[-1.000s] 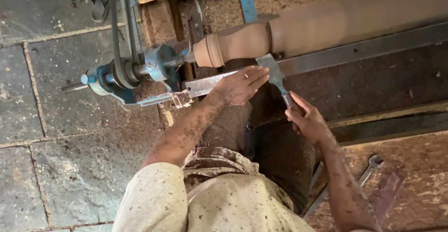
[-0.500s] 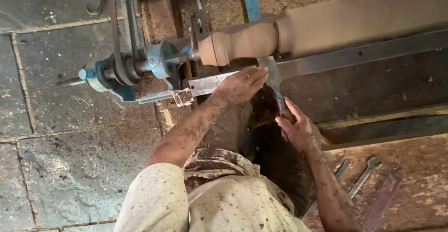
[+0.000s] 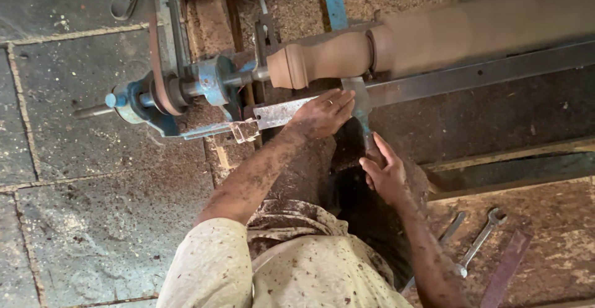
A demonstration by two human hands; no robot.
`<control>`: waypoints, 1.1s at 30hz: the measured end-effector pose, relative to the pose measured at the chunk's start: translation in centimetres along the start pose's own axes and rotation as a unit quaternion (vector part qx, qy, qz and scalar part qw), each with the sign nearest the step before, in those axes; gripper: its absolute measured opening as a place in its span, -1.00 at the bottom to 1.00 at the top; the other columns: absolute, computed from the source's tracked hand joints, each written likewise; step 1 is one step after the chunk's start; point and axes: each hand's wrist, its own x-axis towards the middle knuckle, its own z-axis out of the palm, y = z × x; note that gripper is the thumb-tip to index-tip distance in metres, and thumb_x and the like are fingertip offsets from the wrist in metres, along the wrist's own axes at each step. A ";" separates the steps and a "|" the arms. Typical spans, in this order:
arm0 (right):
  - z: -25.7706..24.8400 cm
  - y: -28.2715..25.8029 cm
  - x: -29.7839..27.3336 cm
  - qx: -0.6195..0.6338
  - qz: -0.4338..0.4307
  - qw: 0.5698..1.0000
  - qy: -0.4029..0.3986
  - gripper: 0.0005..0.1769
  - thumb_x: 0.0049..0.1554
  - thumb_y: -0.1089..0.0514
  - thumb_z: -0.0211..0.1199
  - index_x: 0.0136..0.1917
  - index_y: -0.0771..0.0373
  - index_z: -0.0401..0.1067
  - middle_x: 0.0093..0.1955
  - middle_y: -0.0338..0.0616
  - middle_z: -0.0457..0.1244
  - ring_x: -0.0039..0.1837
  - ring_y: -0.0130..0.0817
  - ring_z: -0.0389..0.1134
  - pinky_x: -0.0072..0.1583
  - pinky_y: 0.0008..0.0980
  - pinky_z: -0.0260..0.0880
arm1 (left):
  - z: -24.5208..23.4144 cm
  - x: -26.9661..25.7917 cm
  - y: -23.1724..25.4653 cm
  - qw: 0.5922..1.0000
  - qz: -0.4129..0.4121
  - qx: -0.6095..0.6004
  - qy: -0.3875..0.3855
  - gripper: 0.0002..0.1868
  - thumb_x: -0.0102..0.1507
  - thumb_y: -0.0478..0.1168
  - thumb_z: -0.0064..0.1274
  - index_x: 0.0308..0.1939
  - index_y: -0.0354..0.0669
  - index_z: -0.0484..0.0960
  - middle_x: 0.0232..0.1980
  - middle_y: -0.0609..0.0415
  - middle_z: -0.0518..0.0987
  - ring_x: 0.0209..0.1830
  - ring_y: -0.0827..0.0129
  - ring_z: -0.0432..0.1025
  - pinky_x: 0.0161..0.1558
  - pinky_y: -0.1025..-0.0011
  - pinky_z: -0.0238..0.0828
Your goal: The person shapes a rotating wooden piece mounted on a lathe using a chisel. They hold the chisel with both hands and guide it along the spinning wood to carve and smooth the surface, producing wood shavings.
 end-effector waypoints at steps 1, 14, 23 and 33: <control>0.3 0.1 0.1 0.000 -0.006 1.000 0.006 -0.16 0.13 0.26 0.30 0.63 0.07 0.12 -0.36 -0.29 0.23 -0.43 -0.54 0.19 -0.38 -0.46 0.25 | 0.0 -0.1 -0.1 1.000 0.001 -0.001 0.004 -0.60 0.32 -0.15 0.03 0.14 -0.34 0.60 0.33 -0.16 0.50 0.27 0.08 0.44 0.37 0.21 0.37; 2.1 1.3 -0.1 0.015 -0.042 0.999 0.029 -0.18 0.13 0.27 0.29 0.62 0.14 0.12 -0.34 -0.26 0.24 -0.43 -0.53 0.20 -0.39 -0.45 0.24 | 0.6 -0.6 0.1 0.999 -0.008 0.004 0.031 -0.62 0.32 -0.17 0.04 0.14 -0.33 0.59 0.32 -0.16 0.52 0.28 0.08 0.47 0.38 0.23 0.42; 2.6 1.1 -0.5 0.023 -0.038 0.999 0.018 -0.18 0.16 0.26 0.28 0.63 0.14 0.10 -0.37 -0.25 0.21 -0.44 -0.53 0.18 -0.40 -0.45 0.22 | 0.6 -1.2 0.3 1.000 -0.020 0.014 0.013 -0.59 0.27 -0.19 0.03 0.15 -0.36 0.60 0.33 -0.16 0.50 0.25 0.07 0.47 0.32 0.24 0.44; 3.6 1.7 -0.2 0.023 -0.030 0.999 0.031 -0.16 0.14 0.27 0.28 0.63 0.10 0.07 -0.30 -0.31 0.27 -0.44 -0.53 0.20 -0.41 -0.46 0.23 | 0.2 -1.4 0.0 0.999 -0.033 -0.008 0.022 -0.60 0.26 -0.20 0.05 0.12 -0.37 0.58 0.33 -0.17 0.49 0.27 0.05 0.45 0.33 0.24 0.43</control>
